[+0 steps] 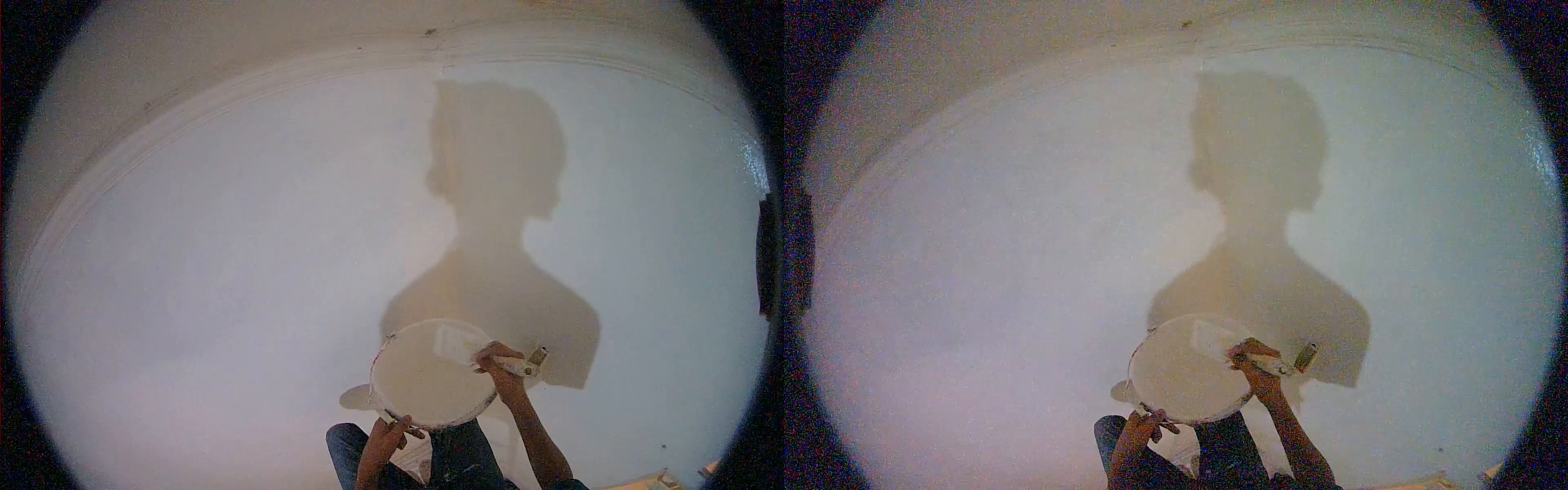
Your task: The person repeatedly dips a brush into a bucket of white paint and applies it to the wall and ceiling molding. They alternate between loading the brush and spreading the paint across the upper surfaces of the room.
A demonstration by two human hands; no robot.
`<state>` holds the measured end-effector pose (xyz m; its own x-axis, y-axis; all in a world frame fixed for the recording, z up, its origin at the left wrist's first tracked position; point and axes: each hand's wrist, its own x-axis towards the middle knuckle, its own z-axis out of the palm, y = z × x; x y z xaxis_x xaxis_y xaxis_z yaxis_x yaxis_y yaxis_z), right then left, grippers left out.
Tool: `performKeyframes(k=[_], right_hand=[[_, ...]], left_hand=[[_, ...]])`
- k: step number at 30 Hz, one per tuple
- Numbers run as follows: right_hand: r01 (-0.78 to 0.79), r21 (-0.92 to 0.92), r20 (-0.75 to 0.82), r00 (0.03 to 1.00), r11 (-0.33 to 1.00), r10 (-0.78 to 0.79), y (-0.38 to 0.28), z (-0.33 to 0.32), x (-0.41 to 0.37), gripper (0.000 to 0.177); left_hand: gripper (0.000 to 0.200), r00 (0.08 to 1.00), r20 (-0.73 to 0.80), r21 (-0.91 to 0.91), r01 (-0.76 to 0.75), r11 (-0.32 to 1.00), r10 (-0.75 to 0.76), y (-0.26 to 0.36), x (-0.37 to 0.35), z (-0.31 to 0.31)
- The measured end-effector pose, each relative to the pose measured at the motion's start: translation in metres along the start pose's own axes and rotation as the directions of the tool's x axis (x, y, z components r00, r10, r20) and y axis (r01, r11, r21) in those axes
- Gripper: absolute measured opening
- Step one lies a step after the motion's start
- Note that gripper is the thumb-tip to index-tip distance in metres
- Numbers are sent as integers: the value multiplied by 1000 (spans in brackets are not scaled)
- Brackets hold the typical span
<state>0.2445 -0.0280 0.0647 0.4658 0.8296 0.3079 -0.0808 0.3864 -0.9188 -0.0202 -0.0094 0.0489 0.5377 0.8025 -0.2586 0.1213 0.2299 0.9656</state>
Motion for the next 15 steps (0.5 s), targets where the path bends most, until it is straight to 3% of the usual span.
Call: performKeyframes(k=[4,6,7,8,9,11,12,13,15], right_hand=[[-9,-21,68,998,1000,11,9,7,-8,3],[93,-56,67,994,994,-89,14,10,-10,4],[101,-58,57,994,993,-98,17,13,-16,4],[242,-220,80,970,945,-230,5,13,-17,6],[364,-383,110,931,849,-349,-4,18,-18,7],[400,-418,167,917,816,-363,2,23,-29,9],[431,-451,225,902,782,-368,1,25,-32,10],[316,-469,249,943,825,-220,-4,24,-38,12],[373,-459,260,924,806,-280,0,26,-35,12]], left_hand=[[35,1000,-14,44,15,999,-15,-5,2,-7],[35,1000,-8,66,1,998,0,-13,2,-9],[34,991,16,117,-135,984,134,-23,2,-13],[33,964,23,161,-265,951,264,-18,-5,-4],[33,965,28,159,-264,952,263,-8,-8,-3],[33,999,-35,133,0,991,4,1,-11,2],[33,999,-35,134,-1,991,6,-1,-11,2],[32,999,-50,117,-6,993,12,-4,-10,2],[32,998,-61,103,-5,995,11,-6,-9,0]])
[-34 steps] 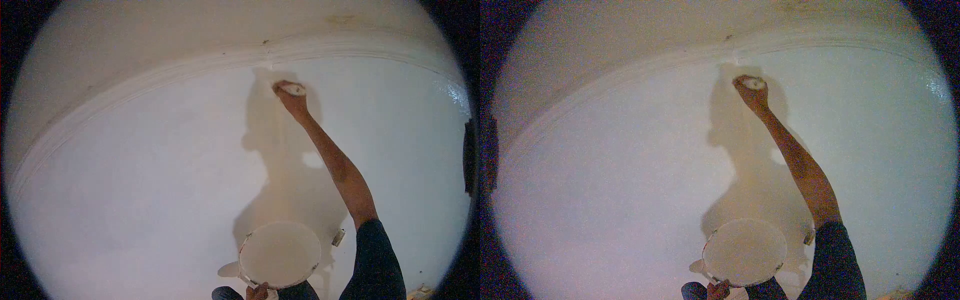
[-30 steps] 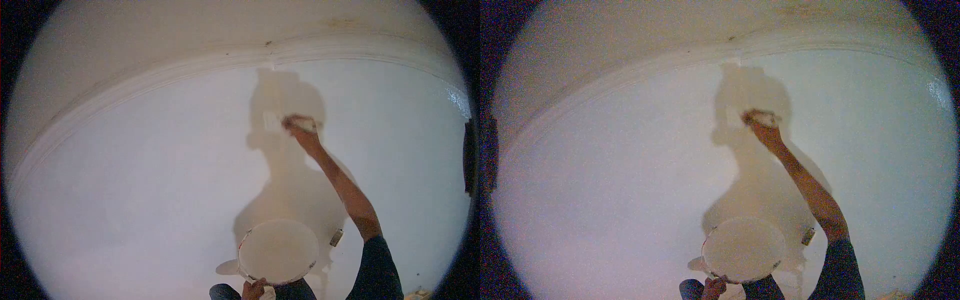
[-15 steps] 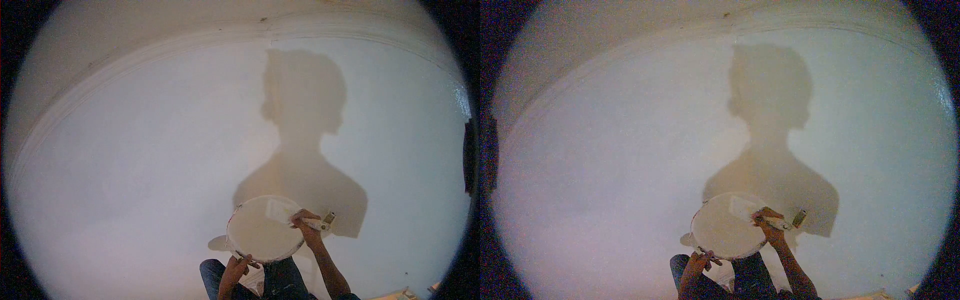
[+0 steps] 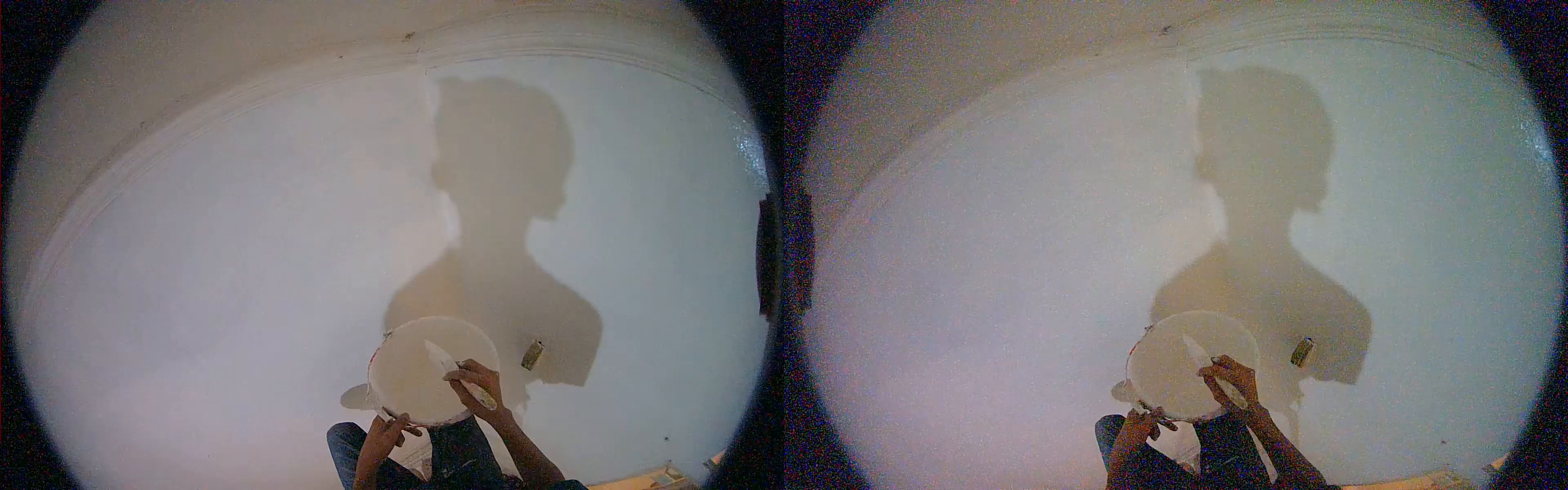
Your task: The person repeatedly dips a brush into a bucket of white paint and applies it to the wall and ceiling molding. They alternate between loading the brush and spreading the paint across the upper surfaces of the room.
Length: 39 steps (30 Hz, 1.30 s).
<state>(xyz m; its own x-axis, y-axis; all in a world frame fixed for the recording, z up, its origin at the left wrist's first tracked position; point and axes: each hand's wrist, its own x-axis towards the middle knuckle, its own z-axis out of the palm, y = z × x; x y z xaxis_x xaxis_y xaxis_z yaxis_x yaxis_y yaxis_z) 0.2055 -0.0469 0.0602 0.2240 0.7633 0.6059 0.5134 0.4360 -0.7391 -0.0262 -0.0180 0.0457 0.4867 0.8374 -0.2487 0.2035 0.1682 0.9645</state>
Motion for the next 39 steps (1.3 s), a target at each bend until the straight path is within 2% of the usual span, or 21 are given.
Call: performKeyframes(k=[1,2,3,5,8,10,12,14,17,18,19,20,22,23,24,25,28,32,34,37,39], right_hand=[[61,-8,-18,998,998,-61,0,-1,3,12],[59,-11,-20,998,998,-59,-1,-2,5,12],[76,-24,11,997,997,-76,-3,-4,7,17],[98,-33,41,994,995,-97,-2,-6,8,21],[78,17,68,995,997,-79,5,-12,8,22],[63,-27,113,992,998,-60,6,-18,11,13],[74,-55,153,986,996,-65,3,-25,14,13],[75,-87,196,979,993,-57,4,-30,20,13],[116,-120,199,976,986,-91,9,-31,22,14],[135,-174,213,972,975,-97,11,-31,22,15],[156,-231,226,969,960,-103,12,-30,21,15],[155,-233,227,969,960,-102,10,-30,22,15],[94,-211,273,962,973,-34,-3,-27,22,17],[94,-216,275,961,972,-32,-3,-26,22,17],[97,-182,254,966,978,-48,-3,-23,21,18],[101,-145,232,971,984,-65,-2,-22,22,18],[64,-229,272,962,971,0,-10,-25,21,19],[46,-206,260,966,977,10,-3,-27,23,19],[19,-231,345,936,973,64,-3,-30,23,21],[28,-321,305,949,947,75,-14,-25,18,19],[5,-273,294,953,962,79,-26,-28,20,19]], left_hand=[[32,993,22,70,-121,990,120,1,0,-1],[33,970,57,134,-244,961,238,-1,1,-3],[33,970,59,132,-241,962,235,-3,4,-4],[34,999,37,12,25,1000,-26,-3,11,-6],[38,999,1,49,32,998,-32,9,7,2],[41,999,-6,62,42,997,-42,16,4,6],[44,999,-11,70,53,996,-52,23,3,8],[45,980,12,130,194,972,-197,29,7,7],[44,975,-10,172,221,960,-223,71,-7,13],[44,973,-14,170,228,959,-229,67,-8,5],[44,967,-41,403,245,882,-251,56,-8,-9],[45,962,-69,612,249,751,-263,51,-9,-25],[50,993,87,798,-18,603,-85,97,-51,-61],[54,963,244,673,-253,695,113,130,-81,-74],[53,948,154,763,-293,576,277,147,-110,-81],[46,936,238,825,-335,454,258,181,-141,-84],[44,939,227,816,-328,476,259,185,-144,-95],[41,945,219,790,-318,525,243,198,-135,-102],[40,947,213,771,-315,554,242,197,-134,-114],[38,947,195,734,-314,602,256,195,-148,-133],[36,950,189,719,-307,624,249,208,-161,-139]])
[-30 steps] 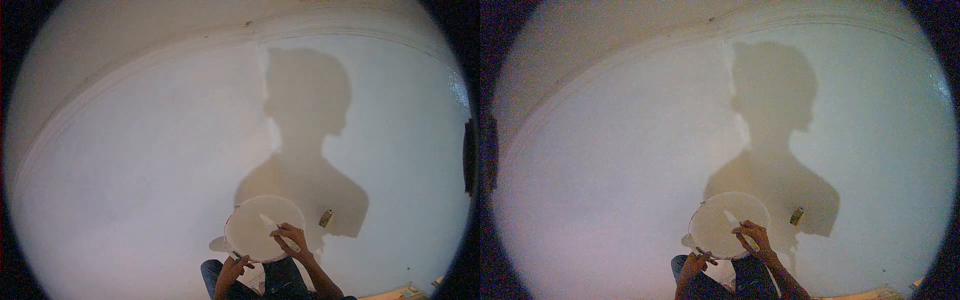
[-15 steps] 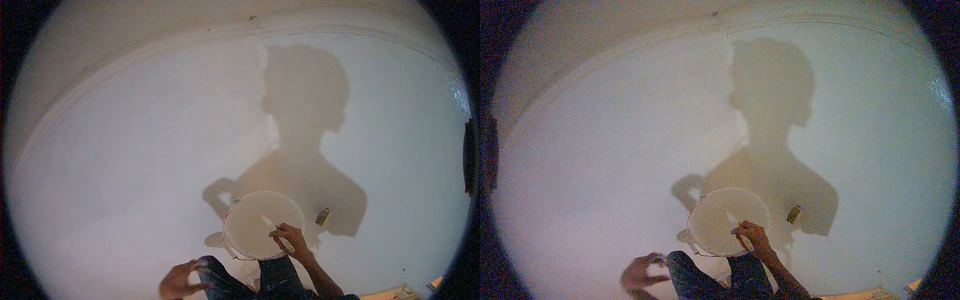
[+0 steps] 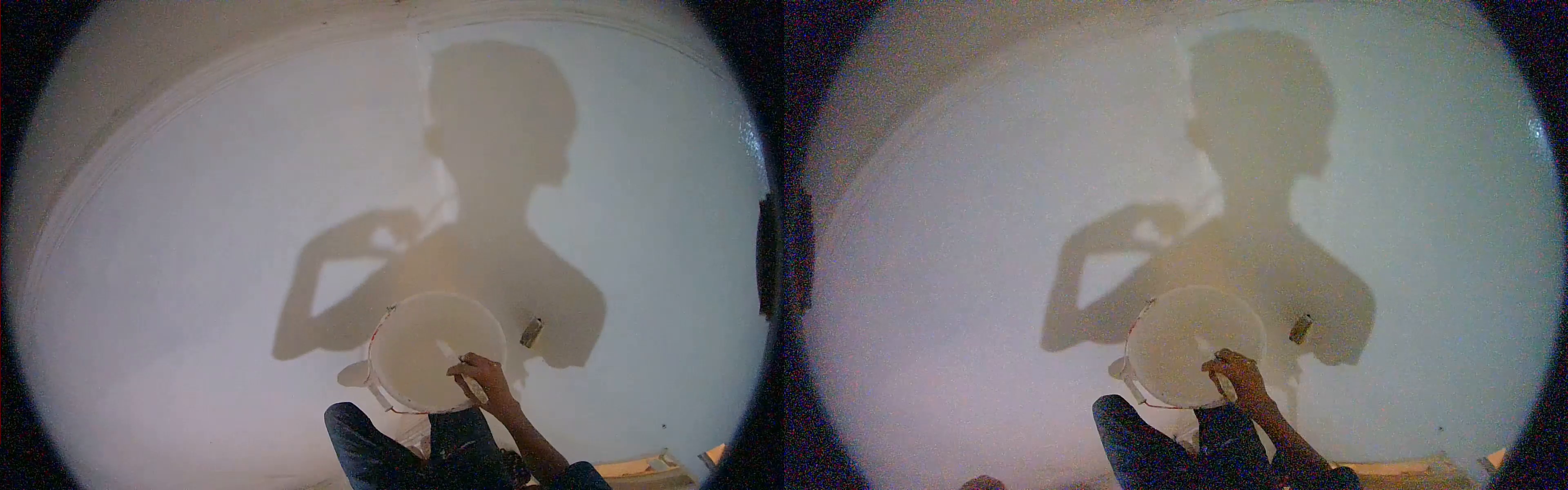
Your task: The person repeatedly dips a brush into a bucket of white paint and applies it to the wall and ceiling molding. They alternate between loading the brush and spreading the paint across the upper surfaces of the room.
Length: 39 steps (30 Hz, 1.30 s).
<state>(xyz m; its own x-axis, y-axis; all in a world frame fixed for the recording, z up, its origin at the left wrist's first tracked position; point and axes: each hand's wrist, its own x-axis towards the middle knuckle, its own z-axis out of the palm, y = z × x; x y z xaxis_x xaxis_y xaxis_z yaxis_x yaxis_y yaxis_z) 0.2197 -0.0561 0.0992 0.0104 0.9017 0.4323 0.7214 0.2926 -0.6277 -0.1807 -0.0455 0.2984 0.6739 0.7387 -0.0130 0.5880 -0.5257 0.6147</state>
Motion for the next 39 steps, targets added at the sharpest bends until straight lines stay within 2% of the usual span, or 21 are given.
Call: performKeyframes(k=[2,4,8,10,12,14,16,18,19,20,21,22,24,25,26,28,29,34,36,38,39], right_hand=[[-9,56,-8,1000,998,9,-10,-7,4,18],[143,63,-116,984,988,-135,-9,-7,3,17],[81,29,-88,993,996,-78,2,-4,1,20],[55,67,-11,998,996,-55,-2,-10,5,25],[57,55,-34,998,997,-55,8,2,12,28],[8,46,-41,999,999,-6,9,8,4,30],[4,19,-15,1000,1000,-4,2,4,8,33],[20,-14,-48,999,1000,-21,-2,3,7,34],[46,-40,-75,996,998,-48,-3,5,6,35],[41,-42,-62,997,998,-43,0,8,6,35],[30,14,-70,997,999,-29,0,15,7,35],[23,72,-78,997,997,-17,-1,19,6,36],[19,79,-76,997,997,-13,-15,18,3,35],[20,97,-87,996,995,-12,-20,17,3,34],[9,101,-70,998,995,-2,-20,17,2,34],[-4,-66,-64,998,998,0,-16,22,0,30],[46,-78,-105,993,996,-54,-13,24,1,27],[12,-38,-99,995,999,-16,-19,16,3,22],[-49,-17,-70,996,999,48,-17,17,2,19],[-54,-27,-72,996,998,52,-13,20,1,19],[-50,-31,-89,995,998,48,-12,22,0,19]], left_hand=[[35,1000,3,-28,13,1000,-13,9,-7,-11],[34,1000,-7,-46,6,999,-6,11,-9,-9],[31,999,-47,-80,-21,997,17,8,2,-4],[30,996,-91,-87,-9,996,1,18,-8,-3],[21,964,-197,-198,136,971,-176,-30,34,33],[18,969,-173,-128,155,979,-176,-64,69,72],[25,981,-152,-294,74,953,-123,-99,103,112],[30,950,-109,-444,217,869,-293,-114,135,148],[30,948,-104,-451,223,864,-299,-110,144,161],[33,932,-96,-585,230,778,-348,-103,157,170],[36,916,-79,-706,227,671,-392,-101,165,177],[36,915,-72,-714,231,661,-398,-102,168,187],[41,823,-154,-839,184,512,-548,-97,169,201],[42,833,-160,-909,84,408,-529,-88,164,202],[42,827,-147,-913,98,397,-543,-85,167,203],[44,777,-177,-969,-31,244,-605,-87,168,210],[44,765,-156,-973,-11,229,-625,-88,168,212],[49,710,-242,-961,-80,266,-661,-72,174,207],[46,697,-222,-961,-41,272,-682,-83,182,213],[40,719,-417,-886,-187,424,-555,-91,190,218],[40,716,-411,-891,-184,415,-565,-91,190,219]])
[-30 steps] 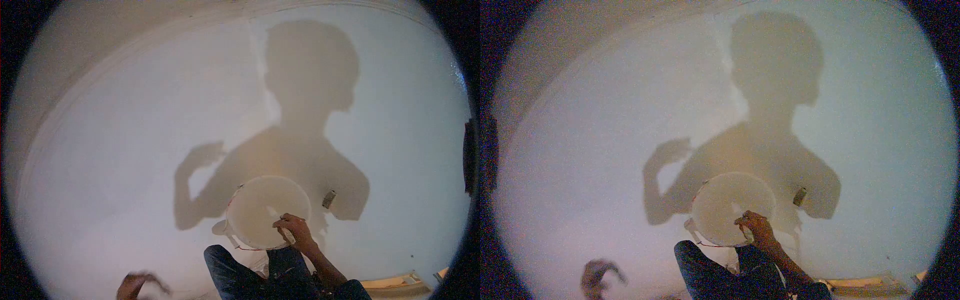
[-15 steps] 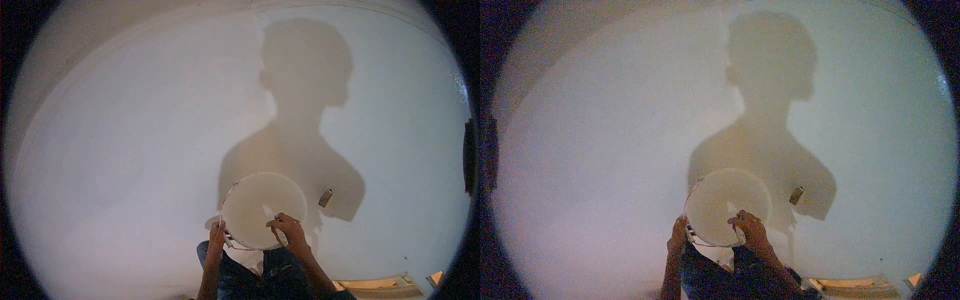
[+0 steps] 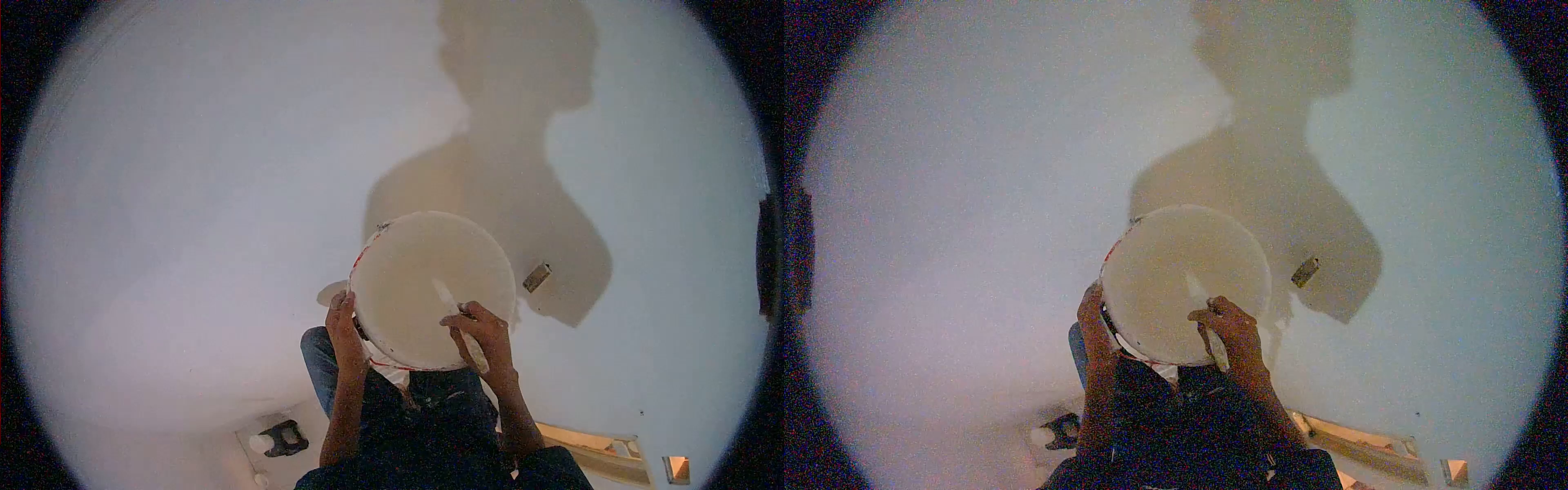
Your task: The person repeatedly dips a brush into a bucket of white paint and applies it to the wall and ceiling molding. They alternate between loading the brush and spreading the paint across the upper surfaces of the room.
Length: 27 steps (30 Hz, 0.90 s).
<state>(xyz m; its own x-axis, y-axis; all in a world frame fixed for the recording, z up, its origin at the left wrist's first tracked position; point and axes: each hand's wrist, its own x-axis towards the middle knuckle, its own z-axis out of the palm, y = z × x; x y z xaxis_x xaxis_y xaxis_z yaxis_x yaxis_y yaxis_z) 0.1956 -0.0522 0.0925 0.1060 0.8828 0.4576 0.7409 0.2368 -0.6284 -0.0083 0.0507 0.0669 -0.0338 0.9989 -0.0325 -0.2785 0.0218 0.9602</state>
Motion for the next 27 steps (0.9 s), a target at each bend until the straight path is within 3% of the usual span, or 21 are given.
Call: performKeyframes(k=[2,5,8,13,15,18,20,23,27], right_hand=[[-28,2,16,999,1000,28,0,1,-2,18],[-67,-16,38,997,998,67,-4,-1,-1,18],[-67,3,32,997,998,67,-10,-10,-3,17],[-148,-20,71,986,989,149,-18,-16,-5,16],[-60,-57,17,998,997,61,-19,-16,-6,16],[-76,-54,-26,997,996,75,-24,-11,-4,16],[-75,-47,-46,996,996,73,-27,-6,-5,15],[-84,-2,-69,994,996,83,-25,7,-9,15],[-42,60,-108,993,997,49,-13,28,-12,15]], left_hand=[[32,996,-60,59,-66,996,70,5,-6,4],[25,991,-135,-38,-8,999,2,24,-20,21],[17,980,-198,31,39,999,-32,22,-26,18],[14,981,-184,-31,57,998,-62,8,-32,8],[13,978,-186,-27,95,995,-98,5,-33,5],[14,989,-133,-115,53,992,-68,6,-31,4],[15,978,-183,-81,89,993,-103,16,-38,4],[16,993,-117,-80,-33,996,23,17,-35,-1],[19,997,-75,-14,-19,1000,18,-1,-21,-15]])
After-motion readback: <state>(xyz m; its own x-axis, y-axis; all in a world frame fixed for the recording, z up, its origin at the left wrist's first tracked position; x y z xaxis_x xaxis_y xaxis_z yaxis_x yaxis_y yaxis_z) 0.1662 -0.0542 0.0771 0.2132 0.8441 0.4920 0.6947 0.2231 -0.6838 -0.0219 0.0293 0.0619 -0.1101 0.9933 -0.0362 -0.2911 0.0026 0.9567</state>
